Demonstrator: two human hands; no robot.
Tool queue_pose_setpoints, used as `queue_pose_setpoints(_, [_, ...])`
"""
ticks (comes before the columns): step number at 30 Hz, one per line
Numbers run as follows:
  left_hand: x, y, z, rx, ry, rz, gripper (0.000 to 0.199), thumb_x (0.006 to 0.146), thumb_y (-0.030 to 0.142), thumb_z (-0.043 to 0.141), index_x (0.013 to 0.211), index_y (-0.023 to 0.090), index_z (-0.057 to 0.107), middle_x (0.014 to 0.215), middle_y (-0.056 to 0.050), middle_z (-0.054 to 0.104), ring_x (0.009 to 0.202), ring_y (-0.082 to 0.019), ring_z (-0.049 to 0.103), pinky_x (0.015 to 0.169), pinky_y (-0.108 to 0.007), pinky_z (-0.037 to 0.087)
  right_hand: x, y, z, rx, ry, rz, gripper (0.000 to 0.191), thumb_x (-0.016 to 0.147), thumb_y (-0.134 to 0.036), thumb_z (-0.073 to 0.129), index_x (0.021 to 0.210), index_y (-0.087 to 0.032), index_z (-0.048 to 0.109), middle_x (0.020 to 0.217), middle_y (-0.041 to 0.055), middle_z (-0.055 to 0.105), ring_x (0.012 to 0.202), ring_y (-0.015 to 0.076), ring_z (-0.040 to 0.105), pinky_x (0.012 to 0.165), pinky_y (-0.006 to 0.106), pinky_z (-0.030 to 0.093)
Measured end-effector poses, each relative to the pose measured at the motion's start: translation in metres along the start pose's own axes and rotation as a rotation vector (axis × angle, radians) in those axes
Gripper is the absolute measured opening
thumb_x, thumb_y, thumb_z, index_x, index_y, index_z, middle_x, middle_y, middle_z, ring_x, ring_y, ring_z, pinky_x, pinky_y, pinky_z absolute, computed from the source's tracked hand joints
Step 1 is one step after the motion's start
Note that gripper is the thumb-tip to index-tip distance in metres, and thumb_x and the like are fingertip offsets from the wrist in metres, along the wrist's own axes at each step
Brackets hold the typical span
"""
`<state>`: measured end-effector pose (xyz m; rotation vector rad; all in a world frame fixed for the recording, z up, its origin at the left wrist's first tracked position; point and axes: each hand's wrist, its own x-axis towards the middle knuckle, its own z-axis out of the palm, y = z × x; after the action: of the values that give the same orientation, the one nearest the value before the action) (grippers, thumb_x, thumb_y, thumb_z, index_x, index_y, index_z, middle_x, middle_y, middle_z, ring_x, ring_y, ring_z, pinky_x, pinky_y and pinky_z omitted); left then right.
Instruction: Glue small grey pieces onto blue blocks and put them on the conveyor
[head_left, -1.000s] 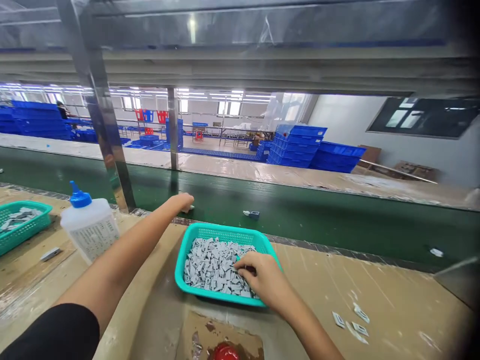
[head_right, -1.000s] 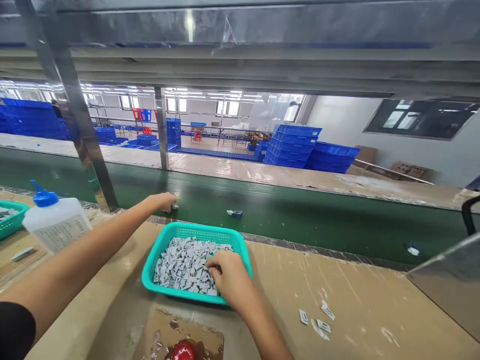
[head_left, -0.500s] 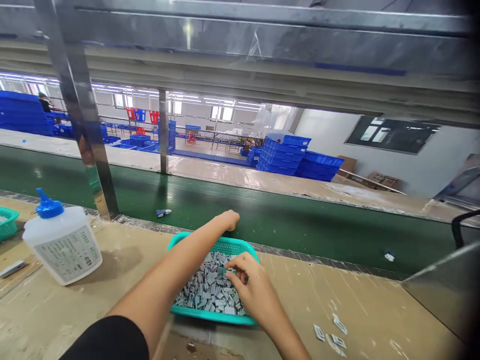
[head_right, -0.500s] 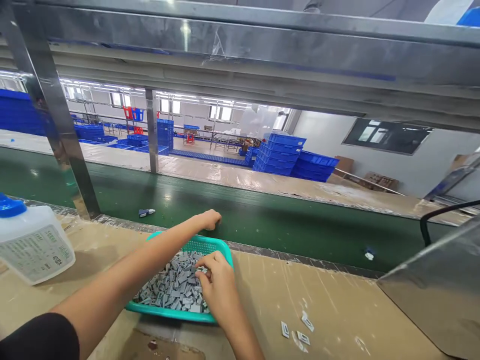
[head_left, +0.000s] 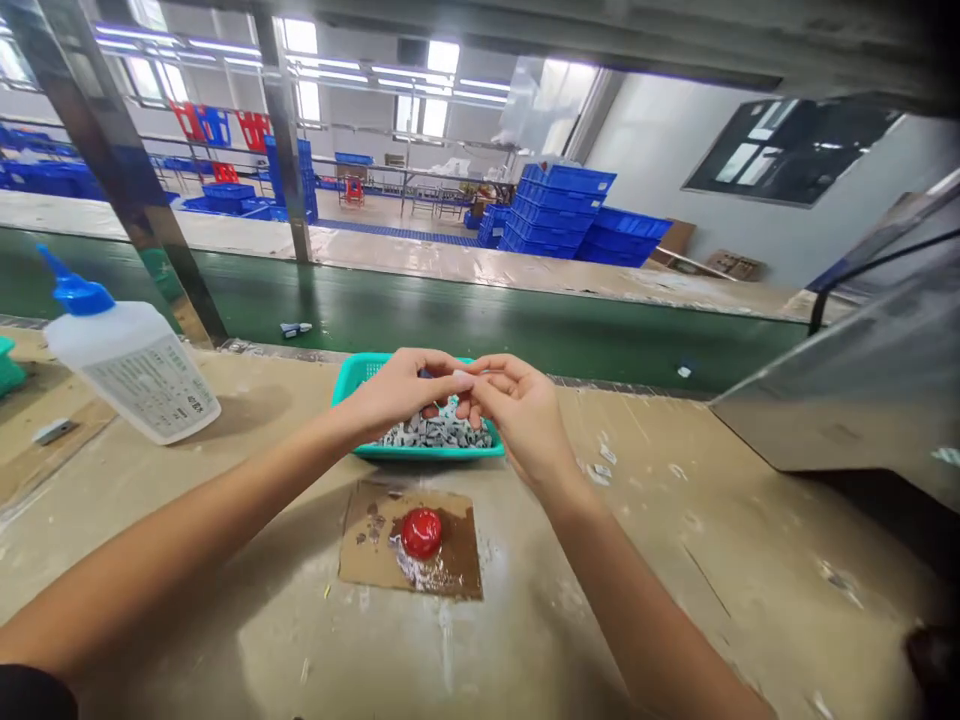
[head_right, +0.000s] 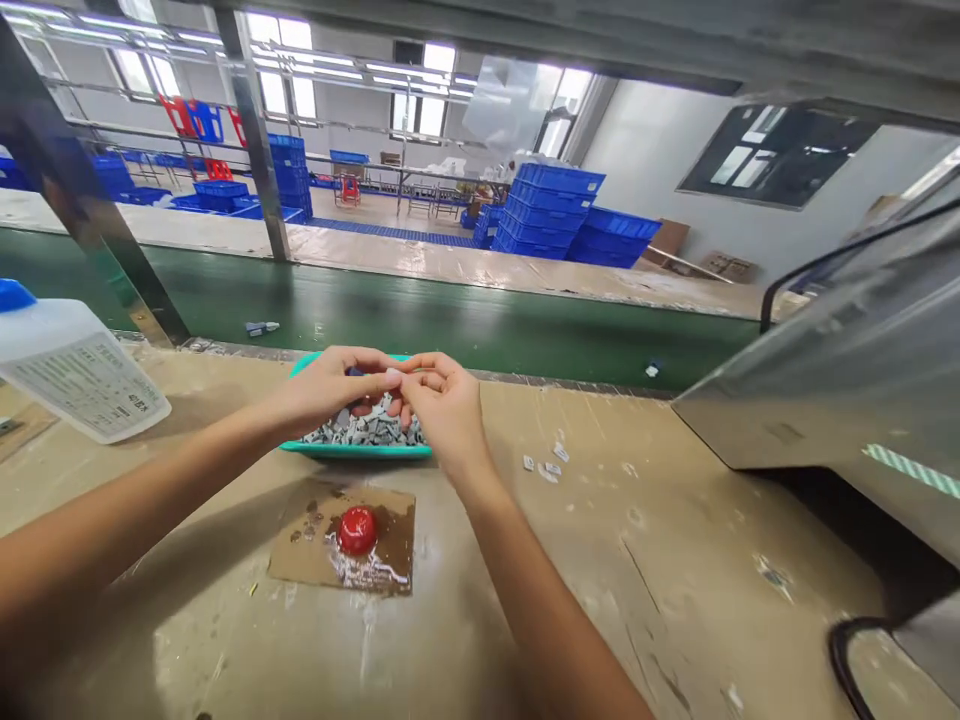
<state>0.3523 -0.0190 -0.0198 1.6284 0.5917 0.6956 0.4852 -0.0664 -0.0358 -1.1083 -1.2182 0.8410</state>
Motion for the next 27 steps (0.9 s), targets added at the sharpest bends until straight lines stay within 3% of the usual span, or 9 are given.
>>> queue_pose_setpoints(3, [-0.010,-0.004,0.010,0.025,0.083,0.026,0.021,0.065,0.032,0.065,0.071,0.012,0.063,0.050,0.003,0.047,0.044,-0.004,0.036,0.038,-0.015,0.024,-0.024,-0.010,-0.003,-0.034,-0.043,-0.017,0.010,0.067,-0.020,0.057,0.074,-0.015,0.052,0.052,-0.0021,0.054,0.045,0.0099,0.052,0.043,0.020,0.044])
queue_pose_setpoints(7, [-0.022,-0.009,0.022,-0.212,-0.087,-0.118,0.018,0.059,0.025,0.071,0.061,0.012,0.060,0.049,0.004,0.046,0.043,-0.002,0.036,0.037,-0.013,0.023,-0.059,-0.024,-0.013,-0.338,-0.090,-0.159,0.007,0.074,-0.013,0.051,0.078,-0.016,0.055,0.068,0.0004,0.057,0.062,0.0114,0.056,0.053,0.021,0.047])
queue_pose_setpoints(12, [-0.042,-0.002,0.029,-0.437,-0.263,-0.239,0.019,0.058,0.023,0.071,0.063,0.011,0.057,0.049,0.005,0.041,0.039,0.000,0.033,0.035,-0.012,0.019,-0.081,-0.057,-0.014,-0.810,-0.122,-0.551,0.017,0.071,-0.001,0.051,0.074,-0.015,0.061,0.076,0.0011,0.059,0.067,0.0106,0.053,0.062,0.022,0.044])
queue_pose_setpoints(14, [-0.047,0.002,0.028,-0.423,-0.277,-0.233,0.021,0.059,0.026,0.071,0.064,0.010,0.057,0.051,0.004,0.042,0.040,0.000,0.033,0.036,-0.012,0.022,-0.081,-0.065,-0.011,-0.849,-0.143,-0.601,0.017,0.071,-0.001,0.052,0.074,-0.015,0.061,0.072,0.0003,0.059,0.064,0.0105,0.053,0.061,0.023,0.044])
queue_pose_setpoints(16, [-0.049,0.005,0.026,-0.389,-0.270,-0.231,0.023,0.062,0.029,0.069,0.066,0.010,0.057,0.055,0.002,0.045,0.044,-0.002,0.036,0.037,-0.012,0.025,-0.081,-0.062,-0.010,-0.837,-0.141,-0.552,0.015,0.072,-0.004,0.054,0.075,-0.016,0.061,0.072,0.0001,0.059,0.065,0.0114,0.055,0.061,0.023,0.045])
queue_pose_setpoints(18, [-0.048,0.005,0.022,-0.387,-0.215,-0.279,0.022,0.066,0.030,0.065,0.070,0.010,0.055,0.061,-0.001,0.049,0.047,-0.004,0.040,0.039,-0.014,0.029,-0.083,-0.048,-0.013,-0.781,-0.113,-0.450,0.013,0.073,-0.007,0.055,0.077,-0.017,0.061,0.074,0.0004,0.060,0.067,0.0126,0.056,0.063,0.024,0.046])
queue_pose_setpoints(21, [-0.043,0.006,0.010,-0.557,0.023,-0.320,0.013,0.071,0.014,0.053,0.083,0.010,0.050,0.069,-0.003,0.049,0.051,-0.006,0.044,0.044,-0.017,0.037,-0.098,-0.014,-0.023,-0.691,-0.051,-0.287,0.009,0.075,-0.011,0.055,0.077,-0.017,0.061,0.075,0.0019,0.061,0.069,0.0142,0.057,0.062,0.024,0.047])
queue_pose_setpoints(24, [-0.040,0.009,-0.002,-0.790,0.260,-0.314,0.047,0.060,-0.008,0.038,0.104,0.009,0.041,0.082,-0.006,0.047,0.059,-0.007,0.048,0.050,-0.018,0.042,-0.120,0.016,-0.033,-0.701,-0.039,-0.182,0.007,0.076,-0.014,0.056,0.074,-0.016,0.062,0.073,0.0031,0.063,0.064,0.0147,0.057,0.055,0.024,0.046])
queue_pose_setpoints(27, [-0.040,0.012,-0.007,-0.917,0.265,-0.297,0.062,0.058,-0.013,0.034,0.115,0.013,0.034,0.099,-0.010,0.047,0.071,-0.010,0.054,0.056,-0.019,0.046,-0.133,0.029,-0.034,-0.765,-0.093,-0.162,0.011,0.078,-0.014,0.054,0.075,-0.018,0.063,0.078,0.0038,0.064,0.068,0.0153,0.058,0.054,0.025,0.045])
